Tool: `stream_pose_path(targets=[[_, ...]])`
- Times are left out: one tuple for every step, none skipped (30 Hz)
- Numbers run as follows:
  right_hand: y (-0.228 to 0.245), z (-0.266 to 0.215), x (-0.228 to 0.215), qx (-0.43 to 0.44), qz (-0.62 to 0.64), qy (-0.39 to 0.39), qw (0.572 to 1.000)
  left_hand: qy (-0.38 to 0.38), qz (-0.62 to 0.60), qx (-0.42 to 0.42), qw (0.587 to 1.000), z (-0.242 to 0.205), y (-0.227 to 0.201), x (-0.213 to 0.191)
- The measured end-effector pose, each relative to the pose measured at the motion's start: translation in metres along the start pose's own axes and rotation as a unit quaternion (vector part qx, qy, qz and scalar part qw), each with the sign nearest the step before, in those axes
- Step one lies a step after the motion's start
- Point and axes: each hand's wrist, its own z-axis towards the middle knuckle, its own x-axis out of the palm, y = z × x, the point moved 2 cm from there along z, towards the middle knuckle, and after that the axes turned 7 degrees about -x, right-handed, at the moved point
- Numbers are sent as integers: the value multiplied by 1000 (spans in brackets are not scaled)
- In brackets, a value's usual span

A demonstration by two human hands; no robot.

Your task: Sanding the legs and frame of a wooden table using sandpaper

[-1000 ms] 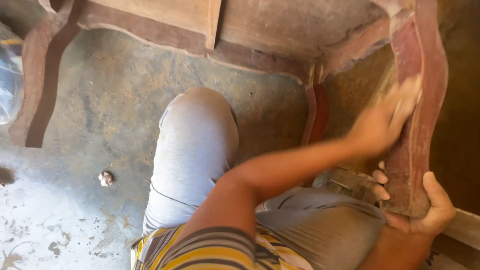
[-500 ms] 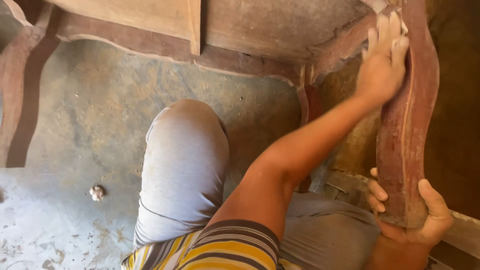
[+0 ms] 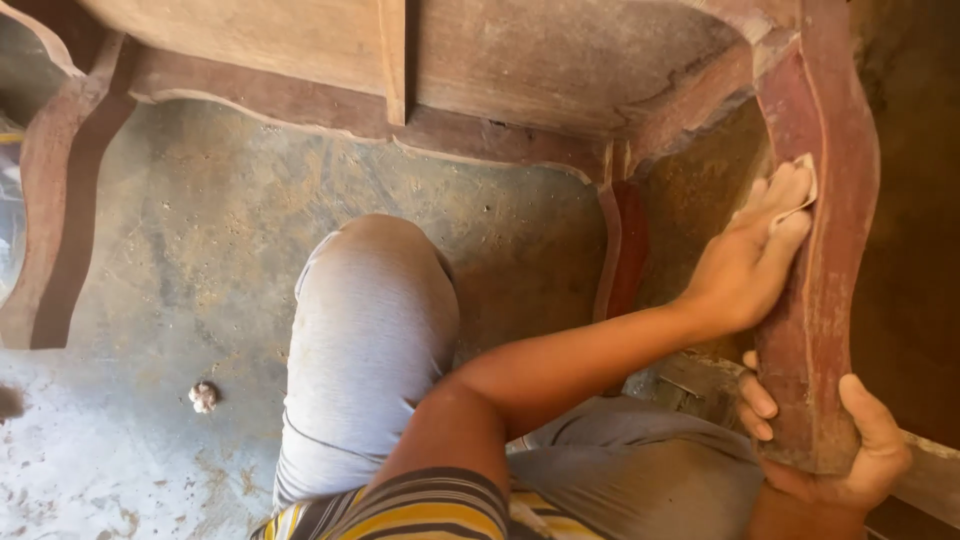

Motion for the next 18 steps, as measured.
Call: stream_pose_path(targets=[[-1,1,2,-17,-12,-2,1000,24,29,-19,999,7,9,-3],[-3,-2,5,-28,-20,-10,999,46,57,-47,996,8,20,-4],[-5,5,7,-25,-18,-13,999,45,57,-52,996,41,37,-2],[-7,5,12,-75,3,-13,997,5,99,-27,995,66,54,0],[-8,5,17,-125,25,-13,992,-34,142,-1,989,90,71,2],[1,5,5,-129,26,-7,991,-32,146,6,989,76,48,0],[6,6,-6,-24,23,28,999,-13,133,-11,991,63,26,0],[15,4,-15,84,19,59,994,7,117,-33,993,47,4,2],[4,7,5,83,18,60,995,7,116,-32,993,13,-11,-7],[-5,10,23,-35,0,0,999,35,69,-11,997,-23,-25,-16],[-14,12,40,-155,-14,-57,986,62,23,10,998,-59,-40,-25],[9,13,12,-157,-12,-55,986,63,25,12,998,-45,-30,-24],[22,13,-15,62,45,-5,997,68,44,15,997,-32,-19,-22],[35,1,-40,281,112,46,952,71,58,6,996,-30,-7,-18],[26,-2,-30,285,118,39,950,70,57,-5,996,2,10,-13],[21,1,-22,184,89,27,979,70,124,-58,988,38,28,-7],[17,2,-12,79,62,17,995,70,191,-111,973,75,46,-1],[9,6,-1,77,63,20,995,70,193,-108,973,60,31,-3]])
